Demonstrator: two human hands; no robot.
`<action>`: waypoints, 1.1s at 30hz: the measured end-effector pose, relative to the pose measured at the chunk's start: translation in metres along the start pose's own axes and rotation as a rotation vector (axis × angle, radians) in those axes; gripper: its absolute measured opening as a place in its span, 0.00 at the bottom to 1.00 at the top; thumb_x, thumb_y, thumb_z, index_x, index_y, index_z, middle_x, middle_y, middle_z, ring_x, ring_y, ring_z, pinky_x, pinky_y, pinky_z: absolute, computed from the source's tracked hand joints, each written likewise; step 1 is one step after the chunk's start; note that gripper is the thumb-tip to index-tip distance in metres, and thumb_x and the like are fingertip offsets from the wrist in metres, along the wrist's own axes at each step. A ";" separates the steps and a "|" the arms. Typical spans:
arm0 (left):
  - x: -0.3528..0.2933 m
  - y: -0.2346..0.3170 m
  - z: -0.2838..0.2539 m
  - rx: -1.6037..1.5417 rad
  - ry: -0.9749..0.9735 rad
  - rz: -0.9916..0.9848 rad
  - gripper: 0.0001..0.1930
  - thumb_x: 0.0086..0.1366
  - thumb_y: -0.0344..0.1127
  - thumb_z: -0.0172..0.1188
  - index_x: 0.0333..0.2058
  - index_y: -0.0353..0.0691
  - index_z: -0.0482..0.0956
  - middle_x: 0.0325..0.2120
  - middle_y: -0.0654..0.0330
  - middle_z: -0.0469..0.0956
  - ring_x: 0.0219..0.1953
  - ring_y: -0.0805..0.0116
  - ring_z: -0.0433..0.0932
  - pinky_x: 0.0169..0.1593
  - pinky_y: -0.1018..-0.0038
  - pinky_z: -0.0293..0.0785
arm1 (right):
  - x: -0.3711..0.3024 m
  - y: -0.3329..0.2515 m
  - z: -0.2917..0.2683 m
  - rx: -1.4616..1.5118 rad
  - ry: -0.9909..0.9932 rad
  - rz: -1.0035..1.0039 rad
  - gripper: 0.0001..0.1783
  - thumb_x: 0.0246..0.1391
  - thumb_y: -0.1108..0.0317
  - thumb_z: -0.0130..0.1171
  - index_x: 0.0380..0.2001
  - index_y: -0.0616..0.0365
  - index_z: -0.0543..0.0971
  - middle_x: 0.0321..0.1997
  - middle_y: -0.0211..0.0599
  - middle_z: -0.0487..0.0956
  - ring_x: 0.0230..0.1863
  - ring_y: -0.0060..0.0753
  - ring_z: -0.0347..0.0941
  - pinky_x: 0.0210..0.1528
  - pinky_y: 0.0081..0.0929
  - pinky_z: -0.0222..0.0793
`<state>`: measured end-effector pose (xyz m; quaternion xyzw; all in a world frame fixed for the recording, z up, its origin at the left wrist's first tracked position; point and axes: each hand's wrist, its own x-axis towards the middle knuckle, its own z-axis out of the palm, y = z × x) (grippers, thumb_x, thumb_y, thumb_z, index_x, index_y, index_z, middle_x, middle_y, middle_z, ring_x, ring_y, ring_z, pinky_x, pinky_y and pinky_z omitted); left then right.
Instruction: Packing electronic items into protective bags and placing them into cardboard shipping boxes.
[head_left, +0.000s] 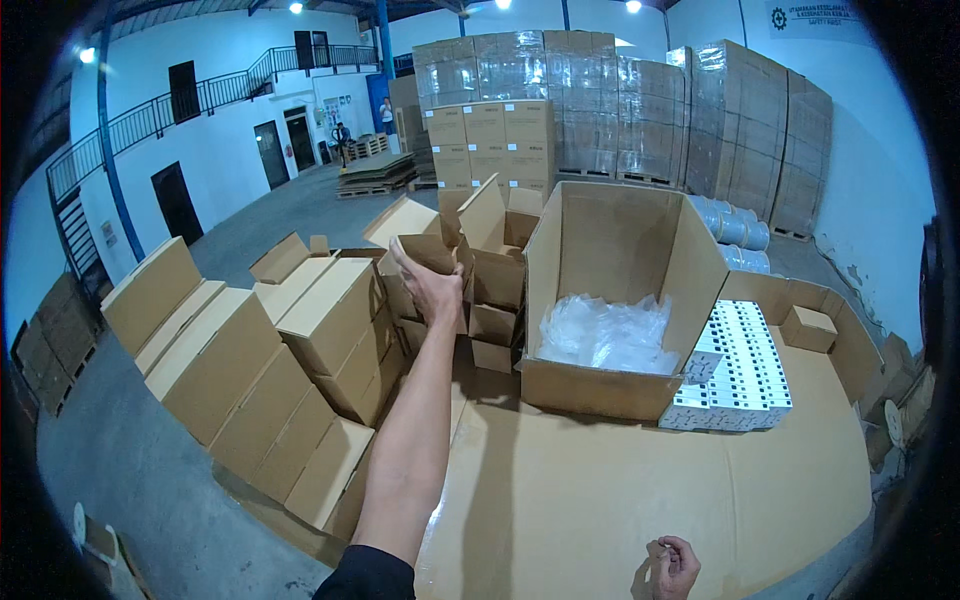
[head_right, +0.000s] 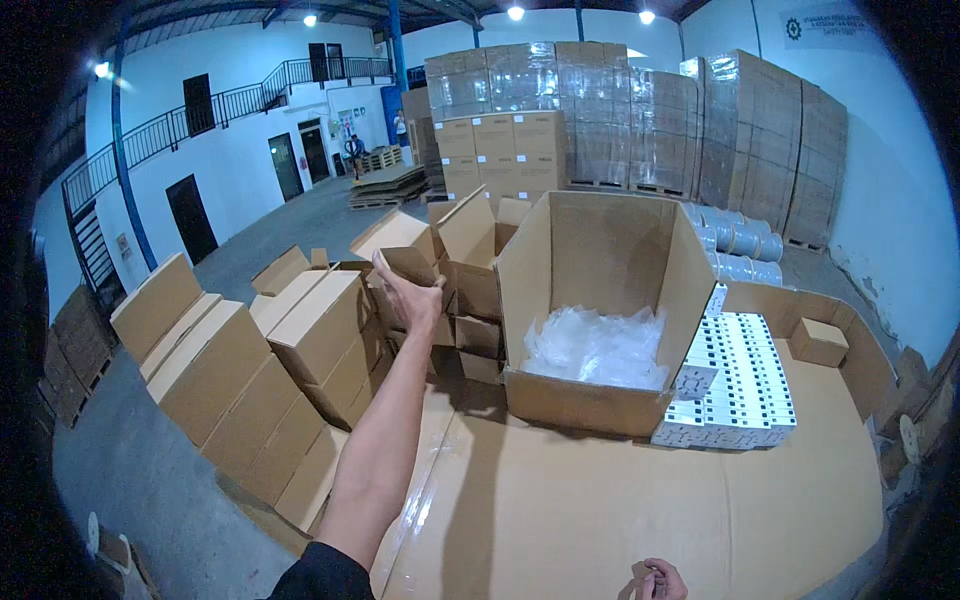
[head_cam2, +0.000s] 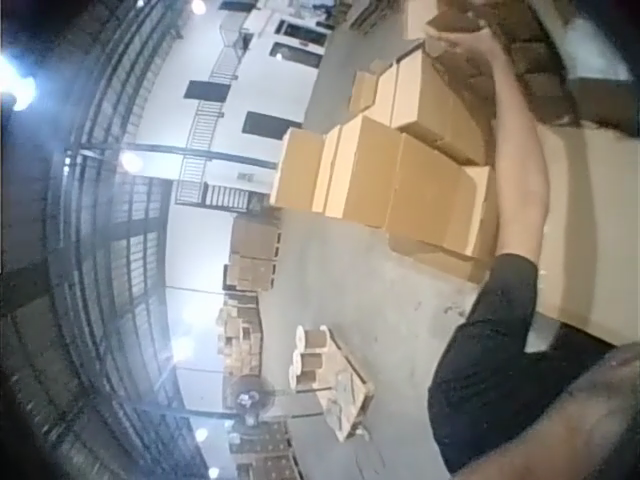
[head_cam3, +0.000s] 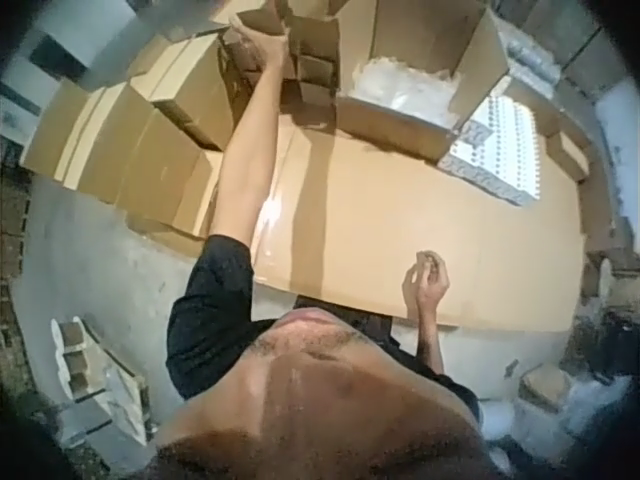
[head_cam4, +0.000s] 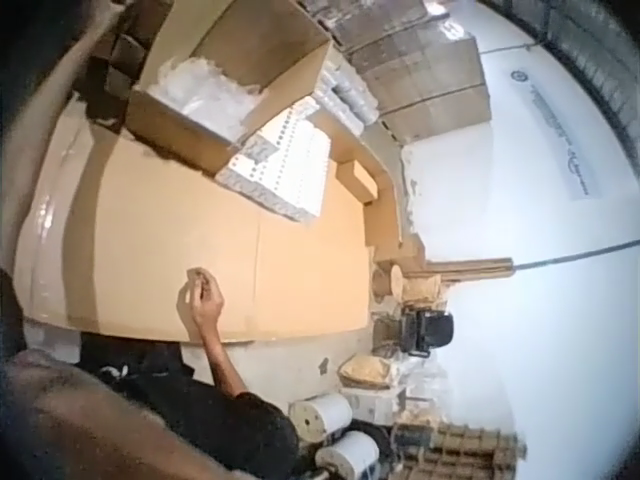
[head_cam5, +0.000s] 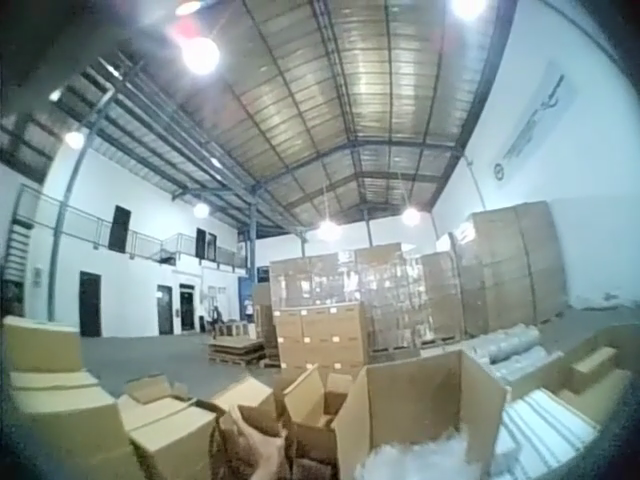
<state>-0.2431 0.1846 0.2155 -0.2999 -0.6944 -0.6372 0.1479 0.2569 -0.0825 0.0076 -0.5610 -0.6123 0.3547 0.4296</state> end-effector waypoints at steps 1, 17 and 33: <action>0.003 -0.001 -0.001 -0.002 0.004 0.005 0.64 0.47 0.31 0.79 0.73 0.53 0.38 0.66 0.41 0.59 0.66 0.40 0.62 0.67 0.50 0.64 | 0.000 0.002 0.000 0.005 0.002 -0.005 0.15 0.66 0.68 0.56 0.51 0.67 0.77 0.47 0.45 0.82 0.50 0.37 0.79 0.55 0.30 0.75; -0.038 0.032 -0.147 -0.067 0.304 0.272 0.59 0.44 0.31 0.81 0.69 0.36 0.48 0.63 0.43 0.58 0.66 0.48 0.60 0.68 0.54 0.60 | 0.003 0.023 0.010 0.179 0.143 -0.125 0.15 0.58 0.82 0.53 0.49 0.67 0.77 0.43 0.41 0.82 0.41 0.29 0.81 0.44 0.23 0.76; -0.318 -0.028 -0.217 -0.352 -0.203 -0.179 0.58 0.44 0.24 0.80 0.67 0.40 0.44 0.60 0.48 0.54 0.61 0.56 0.60 0.64 0.63 0.64 | 0.009 0.002 0.015 0.094 0.080 -0.100 0.17 0.58 0.81 0.55 0.51 0.64 0.77 0.46 0.39 0.83 0.36 0.21 0.77 0.39 0.21 0.76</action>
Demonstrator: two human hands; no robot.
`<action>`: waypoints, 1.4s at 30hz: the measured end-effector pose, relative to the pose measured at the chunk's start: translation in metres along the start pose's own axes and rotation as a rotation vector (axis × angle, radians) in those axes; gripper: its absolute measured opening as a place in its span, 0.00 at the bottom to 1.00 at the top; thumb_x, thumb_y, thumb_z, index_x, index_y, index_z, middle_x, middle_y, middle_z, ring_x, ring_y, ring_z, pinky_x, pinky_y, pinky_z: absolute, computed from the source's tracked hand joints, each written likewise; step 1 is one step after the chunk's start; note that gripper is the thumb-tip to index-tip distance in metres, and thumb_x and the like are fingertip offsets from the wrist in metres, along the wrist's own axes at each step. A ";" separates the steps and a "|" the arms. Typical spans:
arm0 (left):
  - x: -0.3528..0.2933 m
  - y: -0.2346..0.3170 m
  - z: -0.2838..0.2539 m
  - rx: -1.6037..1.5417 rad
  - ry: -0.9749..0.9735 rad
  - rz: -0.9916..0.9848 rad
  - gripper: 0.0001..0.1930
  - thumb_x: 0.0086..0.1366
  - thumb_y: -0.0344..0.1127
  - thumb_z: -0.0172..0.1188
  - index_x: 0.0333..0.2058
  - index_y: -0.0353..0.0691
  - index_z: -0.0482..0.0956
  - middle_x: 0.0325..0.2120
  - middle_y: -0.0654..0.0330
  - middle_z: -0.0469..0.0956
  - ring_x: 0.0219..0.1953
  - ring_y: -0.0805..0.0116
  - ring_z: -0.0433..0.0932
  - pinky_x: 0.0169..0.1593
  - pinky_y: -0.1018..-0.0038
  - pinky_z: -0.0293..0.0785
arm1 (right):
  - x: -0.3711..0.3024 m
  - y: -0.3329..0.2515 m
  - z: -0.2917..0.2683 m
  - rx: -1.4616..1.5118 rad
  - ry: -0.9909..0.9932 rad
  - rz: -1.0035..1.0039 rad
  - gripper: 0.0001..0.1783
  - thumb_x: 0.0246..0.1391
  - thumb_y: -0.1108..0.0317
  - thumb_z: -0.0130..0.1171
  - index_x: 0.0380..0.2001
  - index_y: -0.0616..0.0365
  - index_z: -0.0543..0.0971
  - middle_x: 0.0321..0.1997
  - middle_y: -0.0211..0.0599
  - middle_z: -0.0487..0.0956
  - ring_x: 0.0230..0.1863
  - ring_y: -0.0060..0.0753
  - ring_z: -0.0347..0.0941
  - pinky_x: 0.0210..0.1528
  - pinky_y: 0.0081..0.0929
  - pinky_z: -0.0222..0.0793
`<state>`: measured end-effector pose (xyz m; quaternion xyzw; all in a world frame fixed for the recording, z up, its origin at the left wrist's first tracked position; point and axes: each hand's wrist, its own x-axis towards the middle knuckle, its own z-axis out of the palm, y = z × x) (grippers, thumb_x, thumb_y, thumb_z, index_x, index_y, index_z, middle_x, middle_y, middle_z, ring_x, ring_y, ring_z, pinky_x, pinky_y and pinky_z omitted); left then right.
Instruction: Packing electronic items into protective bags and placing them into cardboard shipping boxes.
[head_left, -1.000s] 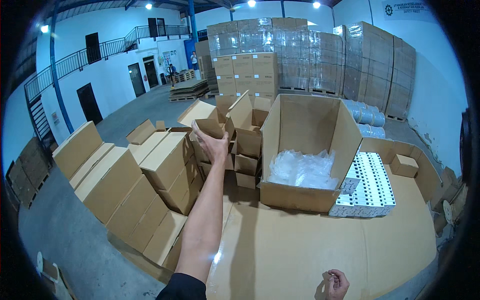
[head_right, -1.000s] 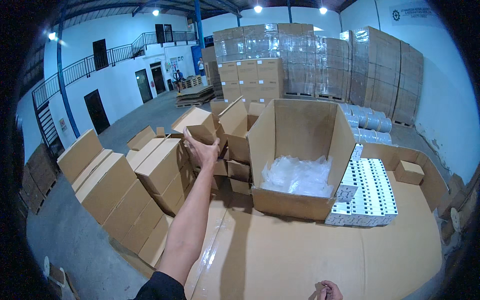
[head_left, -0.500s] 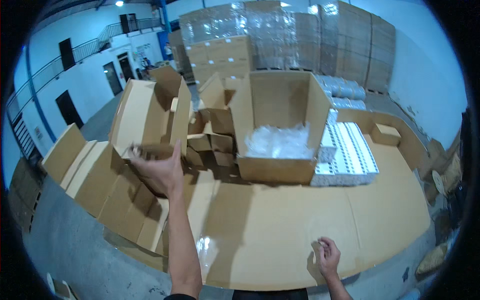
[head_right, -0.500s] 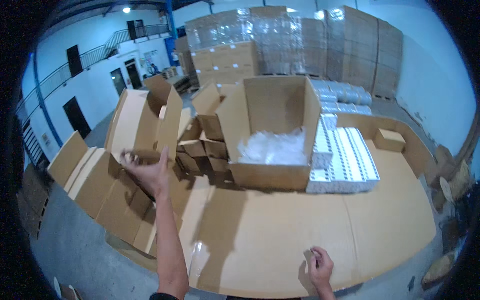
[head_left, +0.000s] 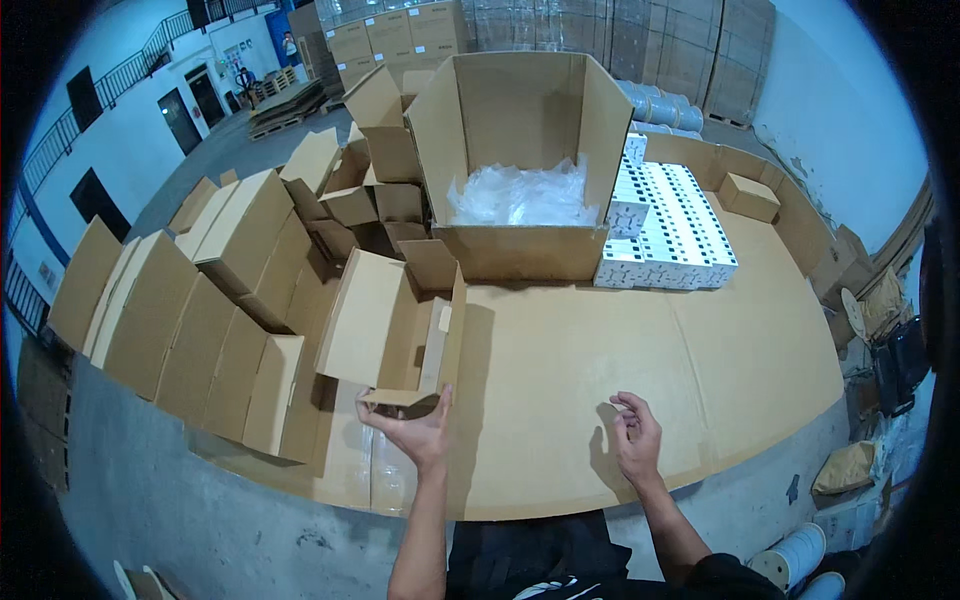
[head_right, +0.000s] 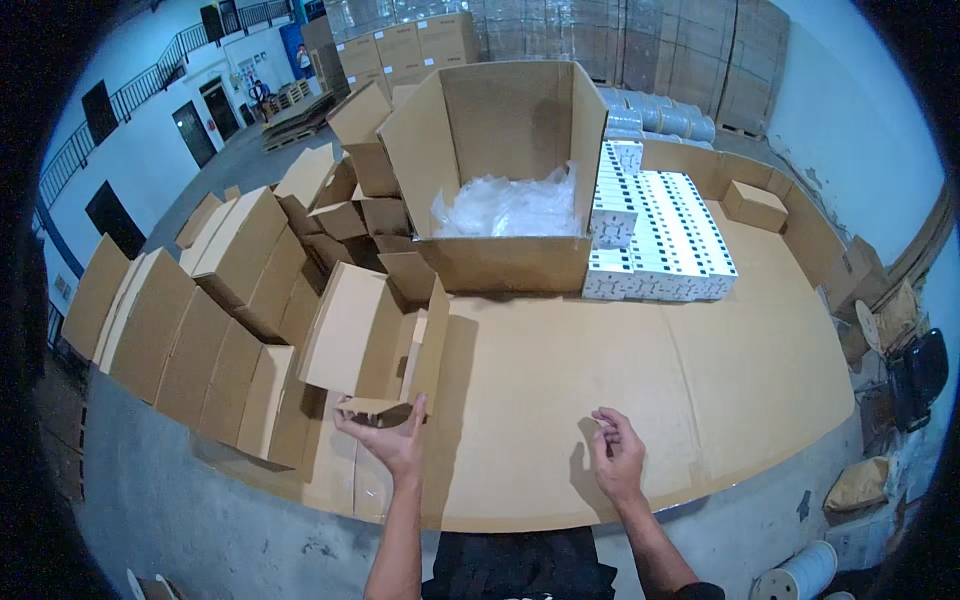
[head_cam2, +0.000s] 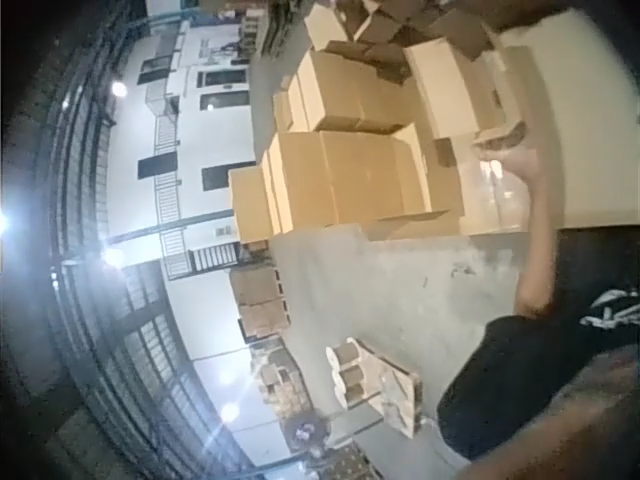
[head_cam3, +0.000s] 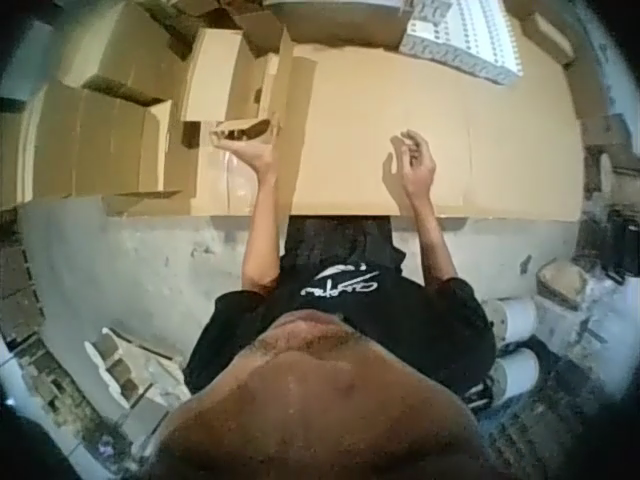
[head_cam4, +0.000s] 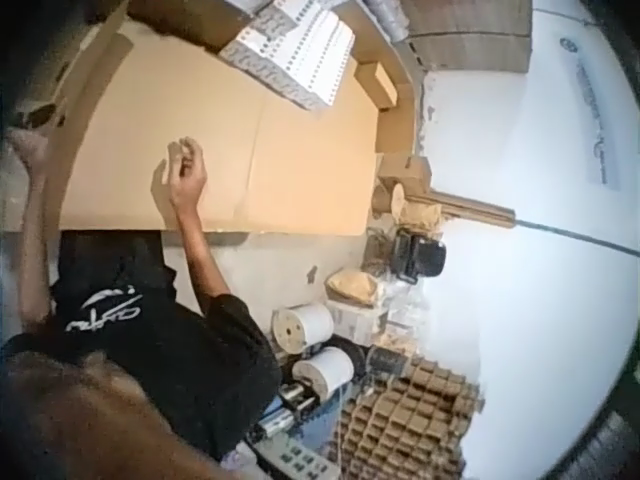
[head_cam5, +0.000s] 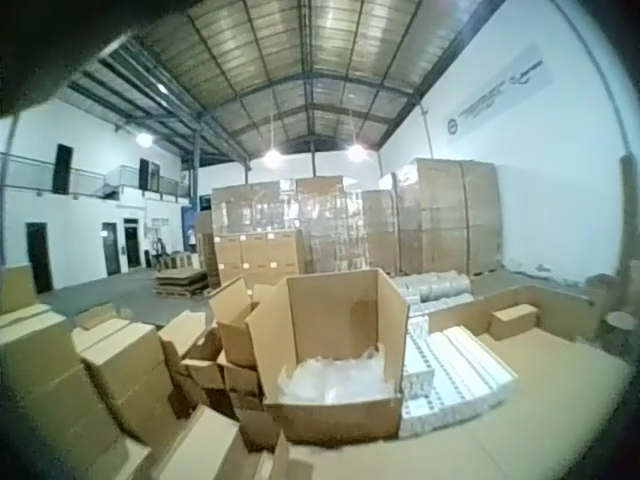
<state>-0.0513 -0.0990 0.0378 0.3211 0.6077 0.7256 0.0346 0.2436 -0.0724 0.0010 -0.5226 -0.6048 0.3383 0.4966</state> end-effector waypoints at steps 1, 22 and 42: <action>0.000 -0.004 0.002 0.124 -0.003 0.008 0.59 0.44 0.25 0.81 0.66 0.40 0.44 0.59 0.47 0.56 0.61 0.55 0.60 0.63 0.63 0.64 | 0.005 0.002 0.006 -0.035 -0.035 -0.057 0.18 0.58 0.80 0.55 0.52 0.63 0.76 0.47 0.39 0.83 0.37 0.22 0.77 0.38 0.21 0.76; 0.011 -0.046 0.033 0.269 0.005 -0.065 0.56 0.37 0.29 0.82 0.63 0.36 0.54 0.58 0.43 0.62 0.61 0.45 0.64 0.66 0.56 0.61 | 0.165 -0.092 0.221 -0.487 -0.438 -0.399 0.16 0.52 0.63 0.65 0.44 0.54 0.77 0.43 0.48 0.74 0.44 0.54 0.76 0.46 0.48 0.74; -0.073 -0.010 0.009 0.451 -0.698 0.000 0.33 0.53 0.29 0.72 0.56 0.32 0.66 0.55 0.45 0.68 0.59 0.45 0.66 0.62 0.54 0.63 | 0.178 -0.056 0.138 0.132 -0.437 -0.258 0.18 0.59 0.64 0.62 0.47 0.65 0.74 0.34 0.45 0.80 0.34 0.39 0.79 0.39 0.34 0.75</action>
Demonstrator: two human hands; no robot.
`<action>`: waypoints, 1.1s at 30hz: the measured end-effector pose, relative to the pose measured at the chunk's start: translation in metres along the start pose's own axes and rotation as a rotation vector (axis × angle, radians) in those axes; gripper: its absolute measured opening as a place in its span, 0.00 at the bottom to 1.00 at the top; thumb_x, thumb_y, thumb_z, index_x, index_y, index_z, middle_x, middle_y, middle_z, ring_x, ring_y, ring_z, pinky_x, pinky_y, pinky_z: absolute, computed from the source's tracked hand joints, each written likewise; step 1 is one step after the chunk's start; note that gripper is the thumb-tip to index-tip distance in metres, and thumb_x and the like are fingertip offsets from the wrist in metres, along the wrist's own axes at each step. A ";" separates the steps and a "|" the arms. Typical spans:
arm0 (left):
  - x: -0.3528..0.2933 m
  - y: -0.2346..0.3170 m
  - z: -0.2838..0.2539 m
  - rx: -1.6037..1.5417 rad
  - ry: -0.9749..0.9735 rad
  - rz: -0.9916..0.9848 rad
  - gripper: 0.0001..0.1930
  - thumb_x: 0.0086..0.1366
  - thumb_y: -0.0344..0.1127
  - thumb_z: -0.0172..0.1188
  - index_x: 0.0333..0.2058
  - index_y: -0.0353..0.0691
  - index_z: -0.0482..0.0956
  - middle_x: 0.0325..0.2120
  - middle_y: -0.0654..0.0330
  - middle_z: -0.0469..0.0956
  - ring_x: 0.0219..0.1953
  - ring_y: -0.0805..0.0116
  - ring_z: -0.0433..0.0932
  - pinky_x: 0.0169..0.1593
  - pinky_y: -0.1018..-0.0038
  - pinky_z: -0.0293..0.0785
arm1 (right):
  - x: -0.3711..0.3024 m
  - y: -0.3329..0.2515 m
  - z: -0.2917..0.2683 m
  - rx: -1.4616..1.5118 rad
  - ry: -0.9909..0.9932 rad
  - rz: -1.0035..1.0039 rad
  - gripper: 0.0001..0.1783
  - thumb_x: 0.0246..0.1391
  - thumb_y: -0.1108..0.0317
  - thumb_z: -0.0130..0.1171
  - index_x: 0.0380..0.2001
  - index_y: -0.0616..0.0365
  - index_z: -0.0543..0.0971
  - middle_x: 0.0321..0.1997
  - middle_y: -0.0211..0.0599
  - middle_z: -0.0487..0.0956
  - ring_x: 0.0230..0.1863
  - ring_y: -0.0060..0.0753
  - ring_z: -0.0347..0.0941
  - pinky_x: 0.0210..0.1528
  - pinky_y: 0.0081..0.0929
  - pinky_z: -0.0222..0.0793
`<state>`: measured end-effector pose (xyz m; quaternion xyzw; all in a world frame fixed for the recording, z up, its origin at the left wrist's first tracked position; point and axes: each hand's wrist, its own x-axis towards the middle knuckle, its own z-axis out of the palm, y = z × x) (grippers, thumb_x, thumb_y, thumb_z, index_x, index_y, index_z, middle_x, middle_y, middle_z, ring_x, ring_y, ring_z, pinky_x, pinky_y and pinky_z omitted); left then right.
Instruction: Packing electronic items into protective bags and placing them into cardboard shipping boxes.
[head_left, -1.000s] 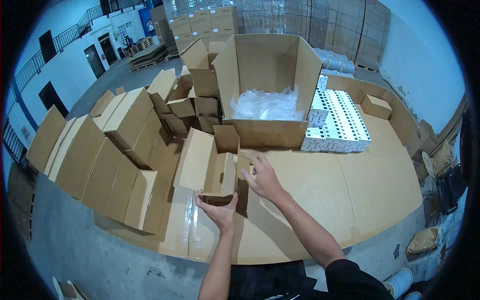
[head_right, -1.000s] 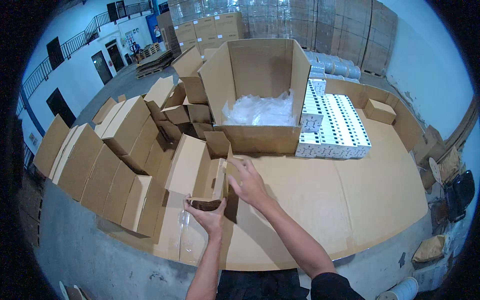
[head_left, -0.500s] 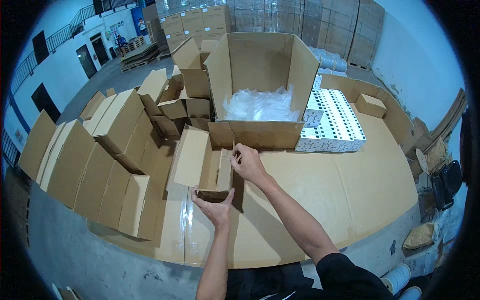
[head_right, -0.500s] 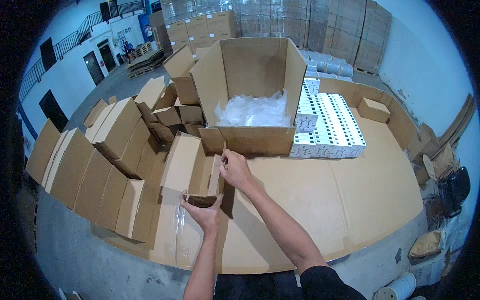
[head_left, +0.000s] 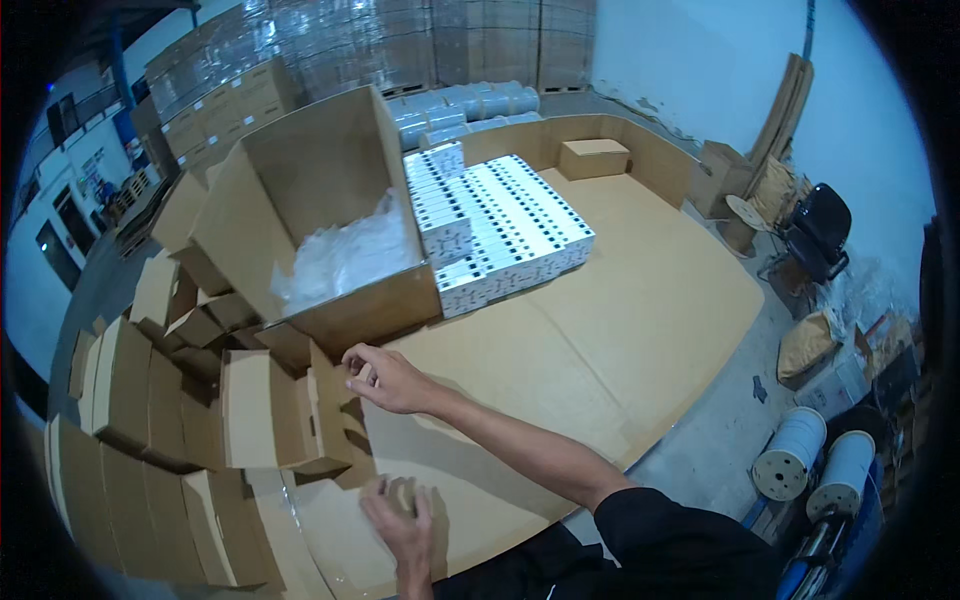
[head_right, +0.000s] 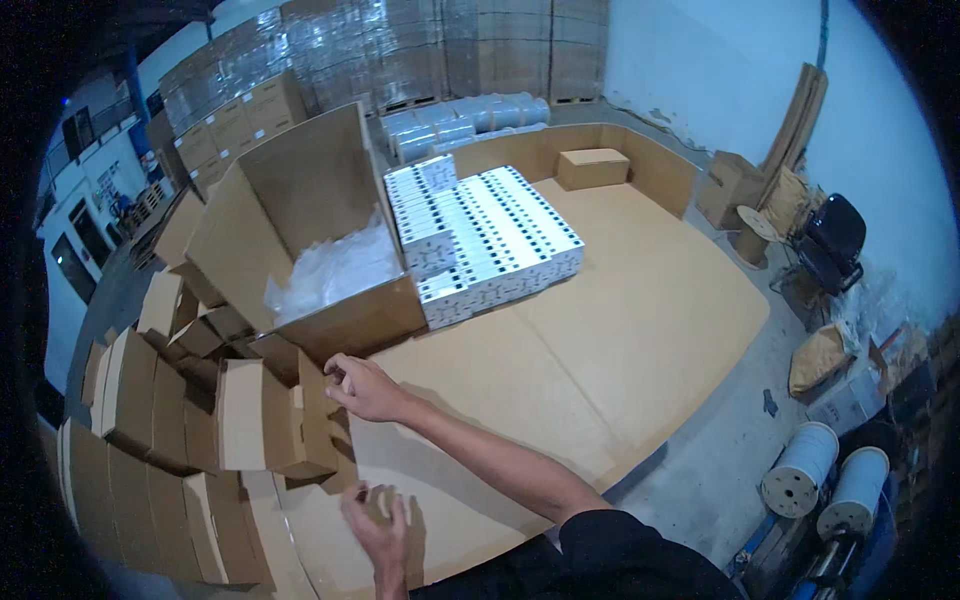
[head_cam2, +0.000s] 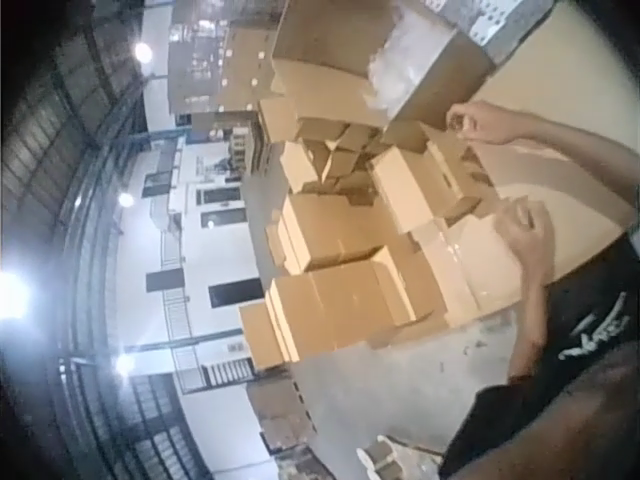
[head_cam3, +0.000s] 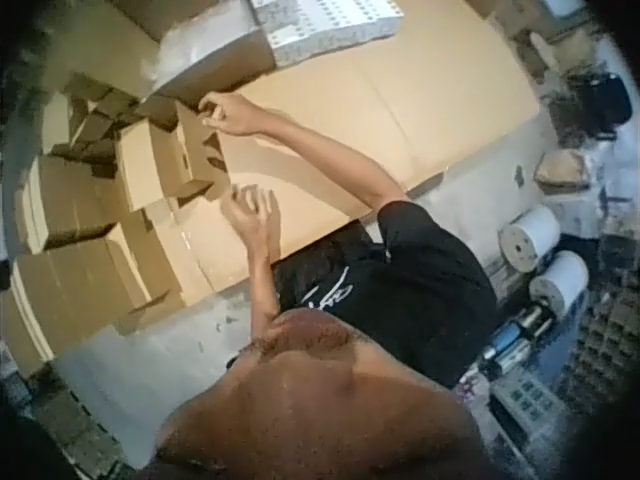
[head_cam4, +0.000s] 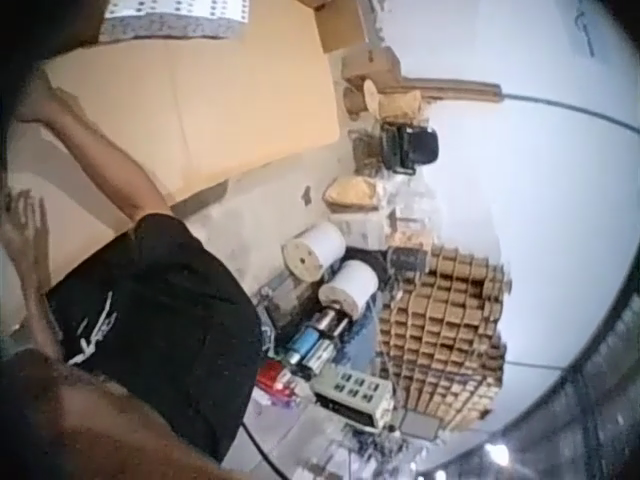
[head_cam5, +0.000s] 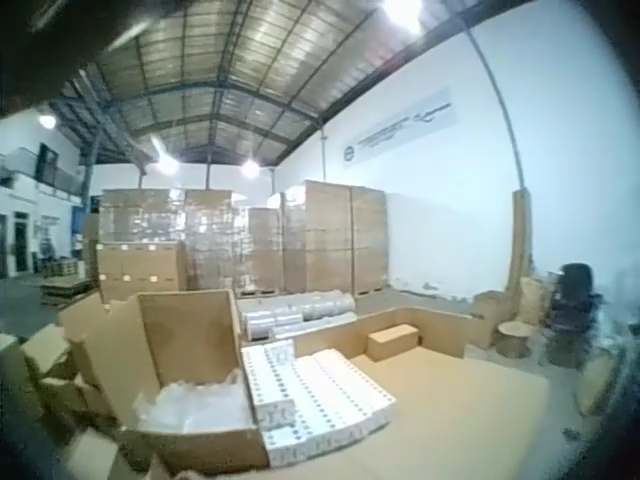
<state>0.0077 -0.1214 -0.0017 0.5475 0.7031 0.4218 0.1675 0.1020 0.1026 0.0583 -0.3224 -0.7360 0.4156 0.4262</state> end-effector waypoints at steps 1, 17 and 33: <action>0.003 0.012 0.007 -0.005 -0.007 0.013 0.33 0.53 0.29 0.72 0.56 0.32 0.66 0.55 0.45 0.68 0.59 0.45 0.66 0.62 0.54 0.63 | -0.004 0.004 -0.012 0.005 -0.017 -0.013 0.17 0.59 0.65 0.62 0.47 0.65 0.74 0.34 0.44 0.79 0.33 0.35 0.78 0.38 0.33 0.75; 0.039 0.058 0.045 0.169 -0.267 0.630 0.17 0.60 0.30 0.65 0.47 0.35 0.75 0.47 0.51 0.74 0.56 0.44 0.70 0.59 0.46 0.68 | 0.157 0.089 -0.304 -0.477 0.566 -0.159 0.16 0.54 0.76 0.58 0.47 0.61 0.78 0.42 0.44 0.82 0.40 0.36 0.80 0.45 0.31 0.76; 0.041 0.048 0.053 0.207 -0.338 0.481 0.20 0.60 0.36 0.66 0.49 0.35 0.75 0.55 0.46 0.69 0.61 0.43 0.66 0.64 0.52 0.66 | 0.273 0.177 -0.324 -0.742 0.492 0.118 0.33 0.48 0.79 0.61 0.59 0.49 0.68 0.54 0.52 0.72 0.59 0.61 0.69 0.61 0.48 0.68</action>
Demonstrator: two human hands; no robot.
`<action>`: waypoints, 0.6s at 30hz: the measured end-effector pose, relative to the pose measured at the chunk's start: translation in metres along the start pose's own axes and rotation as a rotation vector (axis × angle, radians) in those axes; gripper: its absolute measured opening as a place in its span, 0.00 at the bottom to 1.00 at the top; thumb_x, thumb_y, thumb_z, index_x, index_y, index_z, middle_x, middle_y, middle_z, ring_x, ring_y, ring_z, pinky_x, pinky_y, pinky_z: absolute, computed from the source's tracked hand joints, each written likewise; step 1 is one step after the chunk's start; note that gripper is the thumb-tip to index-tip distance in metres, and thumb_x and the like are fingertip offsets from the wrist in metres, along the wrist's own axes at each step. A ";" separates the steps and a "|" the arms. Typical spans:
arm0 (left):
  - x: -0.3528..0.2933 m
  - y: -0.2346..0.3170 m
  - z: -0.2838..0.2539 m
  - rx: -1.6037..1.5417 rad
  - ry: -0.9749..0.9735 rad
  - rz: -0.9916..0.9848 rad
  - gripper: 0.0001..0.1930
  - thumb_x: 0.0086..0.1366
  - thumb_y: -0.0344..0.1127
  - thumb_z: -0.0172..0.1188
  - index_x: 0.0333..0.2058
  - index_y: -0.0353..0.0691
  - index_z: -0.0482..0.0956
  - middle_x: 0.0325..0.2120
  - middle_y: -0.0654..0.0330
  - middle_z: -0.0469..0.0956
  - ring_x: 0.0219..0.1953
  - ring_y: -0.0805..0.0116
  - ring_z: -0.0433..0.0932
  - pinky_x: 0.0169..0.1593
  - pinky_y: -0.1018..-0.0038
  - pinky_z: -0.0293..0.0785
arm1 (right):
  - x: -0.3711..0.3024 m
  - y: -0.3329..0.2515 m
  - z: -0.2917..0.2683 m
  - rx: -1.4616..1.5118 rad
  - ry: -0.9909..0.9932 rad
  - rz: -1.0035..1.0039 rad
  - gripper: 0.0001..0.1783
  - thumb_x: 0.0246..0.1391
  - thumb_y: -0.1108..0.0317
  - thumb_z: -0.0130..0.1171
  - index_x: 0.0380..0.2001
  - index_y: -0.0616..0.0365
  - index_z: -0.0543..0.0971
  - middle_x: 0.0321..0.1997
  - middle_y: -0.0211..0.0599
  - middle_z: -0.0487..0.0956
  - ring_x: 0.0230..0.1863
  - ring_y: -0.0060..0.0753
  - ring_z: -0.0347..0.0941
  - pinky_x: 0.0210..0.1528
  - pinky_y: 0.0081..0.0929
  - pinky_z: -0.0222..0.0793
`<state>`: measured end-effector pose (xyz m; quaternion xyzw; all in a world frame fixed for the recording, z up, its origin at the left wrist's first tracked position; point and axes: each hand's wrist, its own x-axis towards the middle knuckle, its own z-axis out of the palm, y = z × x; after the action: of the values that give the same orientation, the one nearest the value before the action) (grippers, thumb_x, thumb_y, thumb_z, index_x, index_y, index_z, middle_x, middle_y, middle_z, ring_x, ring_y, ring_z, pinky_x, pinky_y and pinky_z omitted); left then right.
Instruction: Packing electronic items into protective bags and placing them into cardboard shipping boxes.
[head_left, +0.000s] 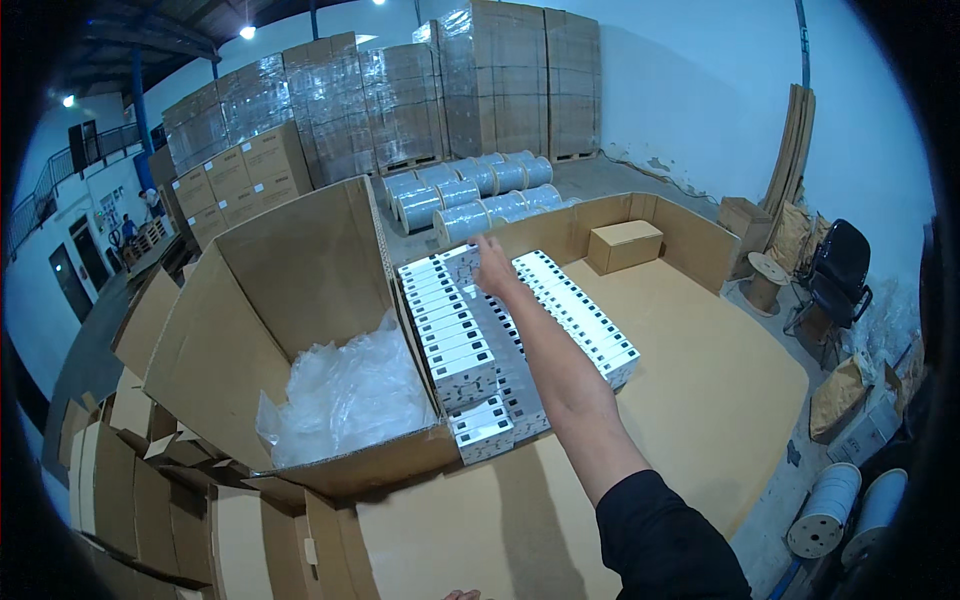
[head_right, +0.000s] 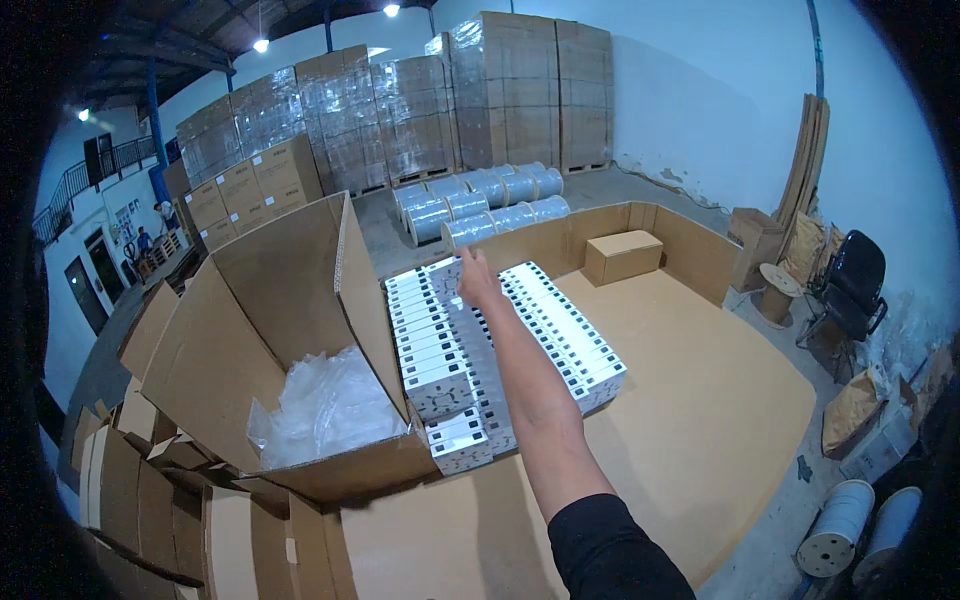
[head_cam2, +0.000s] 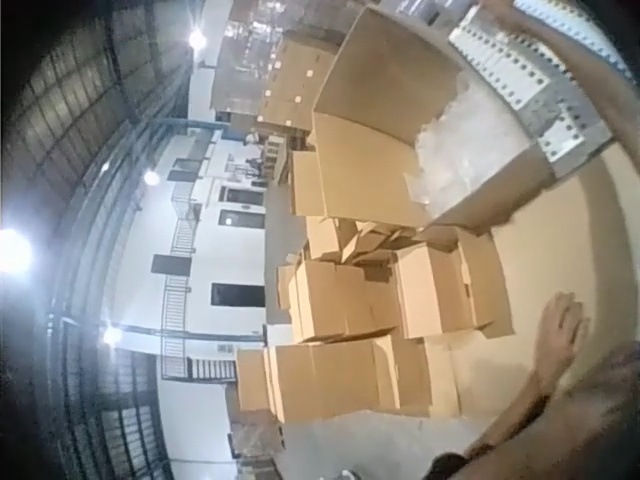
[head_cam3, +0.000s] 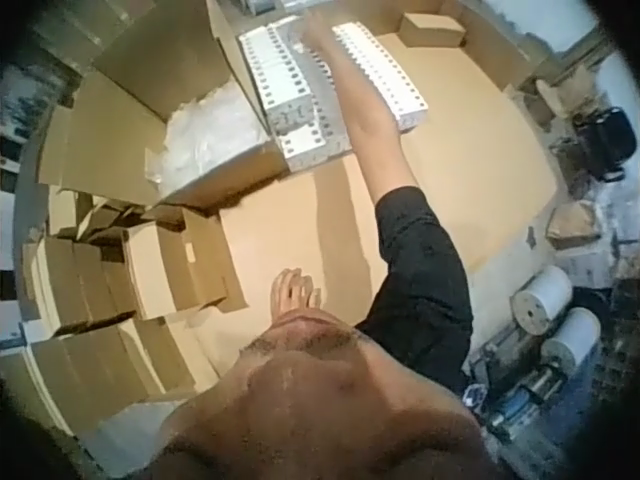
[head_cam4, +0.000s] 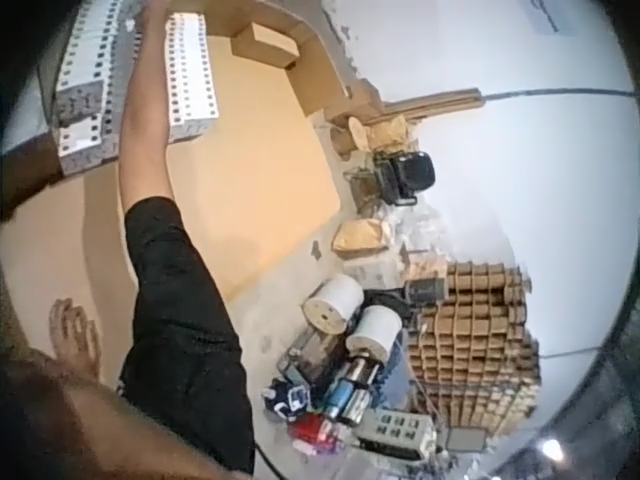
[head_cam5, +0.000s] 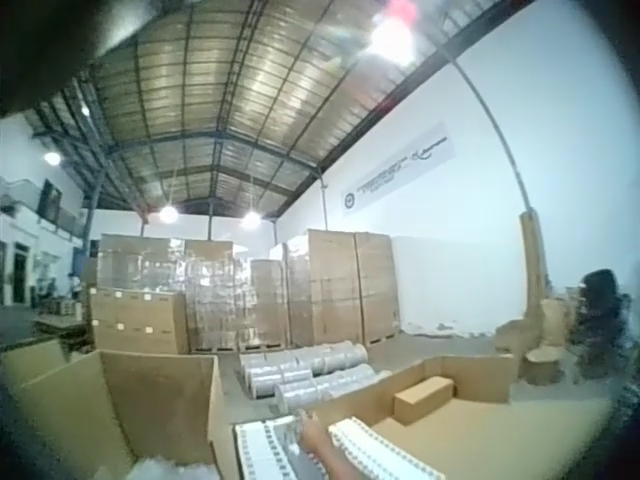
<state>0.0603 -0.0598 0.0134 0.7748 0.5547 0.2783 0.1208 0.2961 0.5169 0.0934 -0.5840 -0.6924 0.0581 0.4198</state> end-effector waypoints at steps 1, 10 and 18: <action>0.002 0.001 0.000 -0.002 0.018 0.012 0.20 0.60 0.36 0.66 0.49 0.35 0.75 0.55 0.46 0.69 0.61 0.42 0.66 0.63 0.51 0.66 | 0.004 0.002 0.000 0.000 -0.003 0.001 0.33 0.48 0.79 0.61 0.59 0.49 0.68 0.54 0.52 0.72 0.59 0.61 0.69 0.61 0.48 0.68; 0.002 0.004 -0.001 -0.013 0.016 0.019 0.18 0.60 0.34 0.67 0.48 0.36 0.75 0.53 0.48 0.71 0.59 0.43 0.68 0.61 0.50 0.68 | 0.003 0.033 -0.004 -0.077 0.105 -0.236 0.20 0.48 0.79 0.61 0.46 0.54 0.76 0.47 0.49 0.77 0.55 0.60 0.71 0.56 0.49 0.68; -0.010 -0.010 0.016 -0.146 0.036 -0.025 0.19 0.58 0.35 0.70 0.46 0.38 0.76 0.51 0.49 0.72 0.57 0.44 0.69 0.61 0.51 0.67 | -0.053 0.010 -0.070 -0.056 0.103 -0.234 0.17 0.50 0.77 0.60 0.45 0.57 0.77 0.49 0.51 0.79 0.54 0.60 0.73 0.56 0.49 0.69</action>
<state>0.0589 -0.0638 -0.0079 0.7517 0.5448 0.3304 0.1704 0.3479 0.4461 0.1055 -0.5127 -0.7348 -0.0405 0.4423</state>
